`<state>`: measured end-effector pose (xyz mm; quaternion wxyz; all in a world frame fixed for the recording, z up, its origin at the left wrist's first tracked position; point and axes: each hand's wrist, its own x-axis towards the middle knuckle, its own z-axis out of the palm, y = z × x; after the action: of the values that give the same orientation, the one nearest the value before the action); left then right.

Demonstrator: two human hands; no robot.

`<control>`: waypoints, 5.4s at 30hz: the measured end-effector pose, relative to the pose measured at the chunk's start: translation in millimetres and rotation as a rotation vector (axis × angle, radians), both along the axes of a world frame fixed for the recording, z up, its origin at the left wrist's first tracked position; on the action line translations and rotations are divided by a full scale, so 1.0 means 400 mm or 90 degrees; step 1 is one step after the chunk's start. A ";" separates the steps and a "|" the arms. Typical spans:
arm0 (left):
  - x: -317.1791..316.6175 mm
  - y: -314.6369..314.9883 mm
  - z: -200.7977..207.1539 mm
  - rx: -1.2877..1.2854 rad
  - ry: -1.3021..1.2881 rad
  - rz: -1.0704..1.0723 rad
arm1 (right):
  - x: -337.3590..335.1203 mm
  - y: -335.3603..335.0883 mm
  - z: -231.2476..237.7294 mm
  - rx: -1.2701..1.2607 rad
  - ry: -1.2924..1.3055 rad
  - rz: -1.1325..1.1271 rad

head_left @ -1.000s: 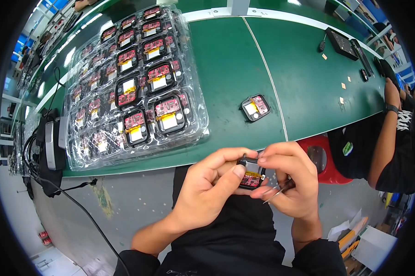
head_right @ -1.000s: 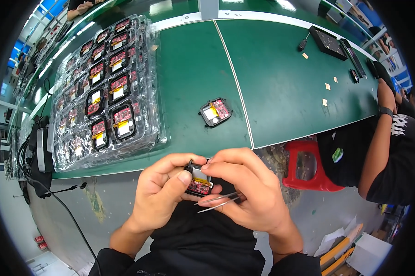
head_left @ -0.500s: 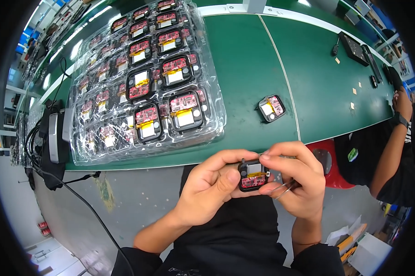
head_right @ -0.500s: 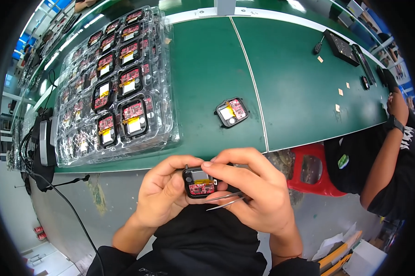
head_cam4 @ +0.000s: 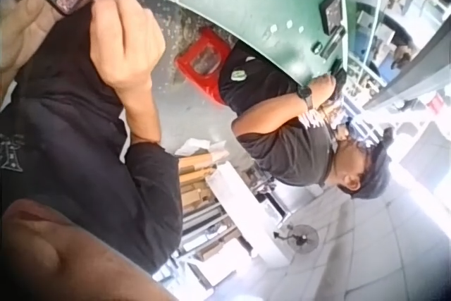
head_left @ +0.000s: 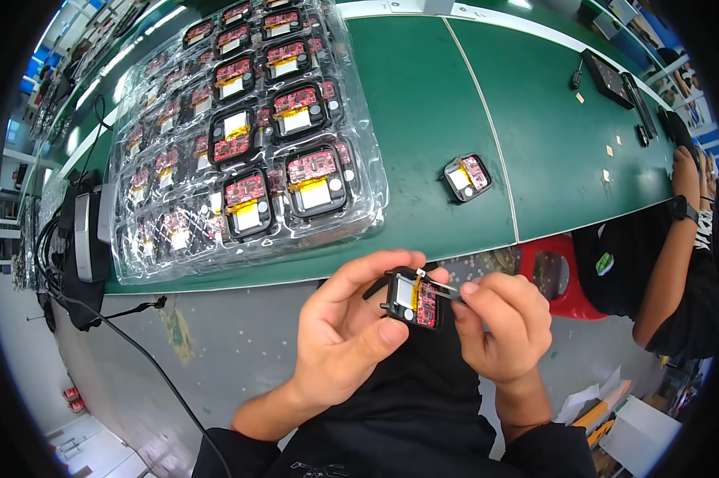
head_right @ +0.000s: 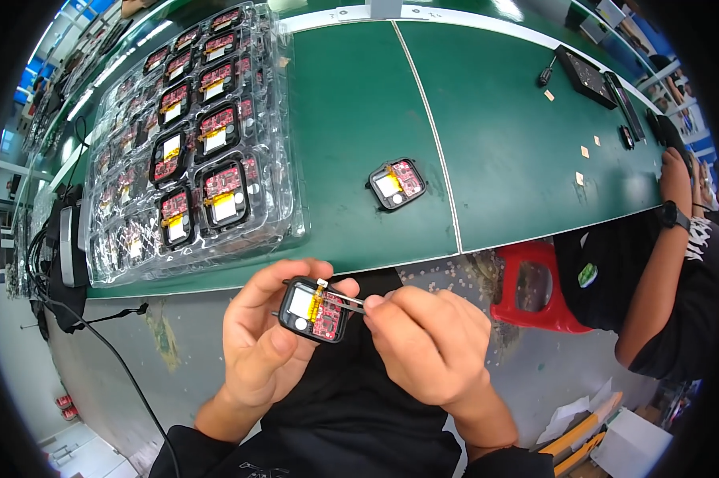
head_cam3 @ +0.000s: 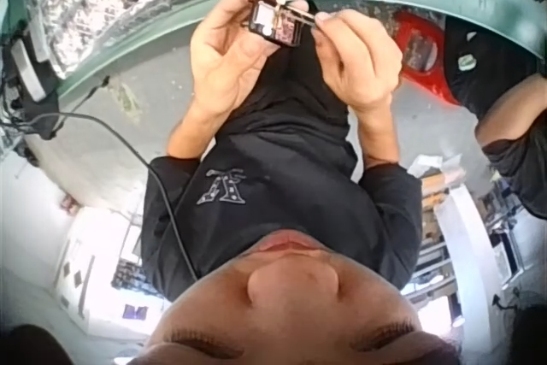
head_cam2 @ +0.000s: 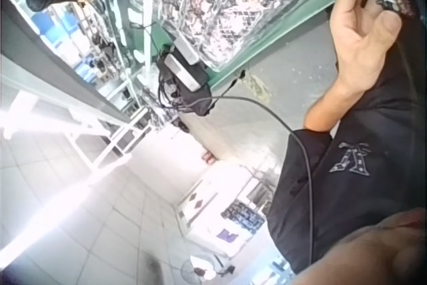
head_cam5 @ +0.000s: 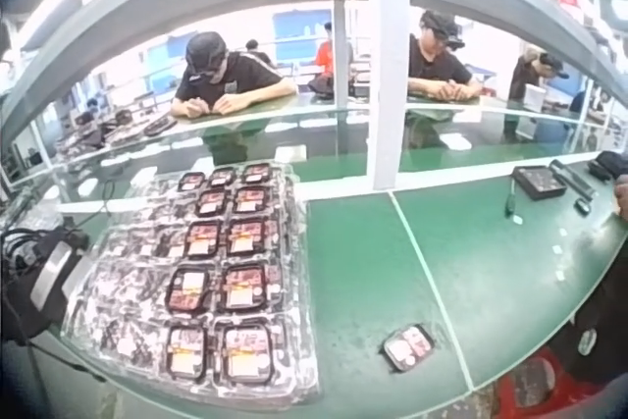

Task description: The recorder uses tweezers to assemble or repair small electronic devices (smartwatches) at a factory workbench.

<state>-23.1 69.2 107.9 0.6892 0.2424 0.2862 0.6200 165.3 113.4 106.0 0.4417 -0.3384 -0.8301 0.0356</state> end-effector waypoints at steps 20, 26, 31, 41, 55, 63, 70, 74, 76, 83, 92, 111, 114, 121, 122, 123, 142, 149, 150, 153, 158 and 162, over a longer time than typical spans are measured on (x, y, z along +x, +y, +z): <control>0.000 -0.014 -0.019 -0.003 0.018 0.033 | -0.022 0.002 -0.006 -0.033 0.027 -0.016; 0.006 -0.014 -0.015 -0.009 0.020 0.030 | -0.015 -0.005 0.009 -0.071 0.007 -0.009; -0.007 -0.012 -0.034 0.078 -0.002 -0.012 | -0.010 -0.011 0.019 -0.267 0.113 0.010; 0.015 -0.013 -0.007 0.016 0.077 0.041 | -0.016 -0.008 0.007 -0.155 0.071 -0.012; 0.009 0.008 0.002 0.007 0.061 -0.031 | 0.097 0.062 0.046 -0.203 0.004 -0.041; 0.033 0.081 0.017 0.273 0.514 0.038 | 0.148 0.214 0.031 -0.110 -0.120 -0.515; 0.088 0.154 -0.022 0.422 0.923 0.183 | 0.158 0.209 0.036 -0.229 -0.087 -0.452; 0.110 0.179 -0.012 0.419 1.011 0.215 | 0.160 0.177 0.023 -0.195 -0.047 -0.387; 0.117 0.190 -0.018 0.408 1.022 0.219 | 0.148 0.157 0.015 -0.228 0.037 -0.378; 0.075 0.103 0.036 0.190 0.314 -0.004 | 0.132 0.073 -0.007 -0.234 0.251 0.098; 0.001 0.083 0.011 -0.094 -0.134 -0.333 | 0.089 0.063 0.037 -0.263 0.154 0.337; 0.022 0.027 -0.007 -0.015 -0.046 -0.024 | 0.012 0.013 0.025 0.011 -0.020 -0.023; 0.013 0.024 -0.032 0.073 -0.073 -0.083 | 0.013 0.010 0.030 0.017 -0.023 -0.028; 0.026 0.026 -0.002 -0.007 -0.042 -0.019 | 0.015 0.006 0.017 -0.125 0.082 0.008; 0.027 0.027 -0.001 -0.010 -0.040 -0.022 | 0.016 0.007 0.016 -0.149 0.106 0.009; 0.024 0.026 -0.002 -0.011 -0.040 -0.022 | 0.017 0.007 0.016 -0.150 0.106 0.009; 0.013 0.022 -0.014 0.017 0.043 -0.005 | 0.010 0.017 0.033 -0.192 0.031 0.020; 0.009 0.023 -0.022 0.046 0.046 -0.011 | 0.008 0.023 0.033 -0.167 0.052 0.009; 0.007 0.022 -0.026 0.045 0.045 -0.013 | 0.007 0.023 0.033 -0.168 0.051 0.006; 0.000 0.020 -0.036 0.061 0.058 -0.013 | 0.005 0.023 0.036 -0.173 0.041 0.012; 0.007 0.018 -0.039 0.073 0.056 -0.013 | 0.015 0.029 0.036 -0.173 0.024 0.023; 0.005 0.017 -0.043 0.078 0.054 -0.012 | 0.017 0.029 0.035 -0.169 0.032 0.022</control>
<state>-21.2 76.2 90.7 0.6661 0.3129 0.2739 0.6192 172.0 125.1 120.1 0.4130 -0.3783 -0.8125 0.1616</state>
